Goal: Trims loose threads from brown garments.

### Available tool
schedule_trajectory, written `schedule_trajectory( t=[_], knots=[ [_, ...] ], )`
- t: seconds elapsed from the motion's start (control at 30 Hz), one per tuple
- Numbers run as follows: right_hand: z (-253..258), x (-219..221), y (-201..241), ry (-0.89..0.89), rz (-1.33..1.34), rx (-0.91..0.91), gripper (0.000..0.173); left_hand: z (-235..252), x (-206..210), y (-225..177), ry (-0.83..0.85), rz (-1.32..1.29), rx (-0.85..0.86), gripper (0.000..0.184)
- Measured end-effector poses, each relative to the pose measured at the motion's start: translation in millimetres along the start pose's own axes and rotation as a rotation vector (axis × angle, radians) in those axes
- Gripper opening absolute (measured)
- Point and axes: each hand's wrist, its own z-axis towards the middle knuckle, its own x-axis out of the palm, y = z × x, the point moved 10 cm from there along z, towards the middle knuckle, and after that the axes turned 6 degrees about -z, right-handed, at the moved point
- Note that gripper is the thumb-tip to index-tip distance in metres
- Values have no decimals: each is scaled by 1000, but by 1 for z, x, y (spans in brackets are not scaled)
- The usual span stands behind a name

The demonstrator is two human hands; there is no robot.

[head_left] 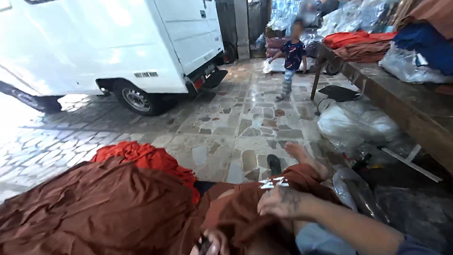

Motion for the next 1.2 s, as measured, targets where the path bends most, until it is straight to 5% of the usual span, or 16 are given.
schedule_trajectory(
  t=[0.13,0.27,0.43,0.83,1.0,1.2],
  knots=[
    [-17,-33,-63,-43,-137,341,27,11,-10,11,-51,-58,40,18],
    [-14,-37,-20,-408,-355,125,31,11,-13,10,-56,-82,47,17],
    [22,46,54,-302,-167,-71,34,7,-13,10,-77,-94,56,16],
    [21,45,57,-314,-210,-357,30,3,13,5,91,151,38,27],
    [28,8,76,-62,-137,-233,28,3,27,2,151,197,13,31],
    [-4,14,39,-262,-122,-353,36,4,30,-2,180,116,30,28]
  ],
)
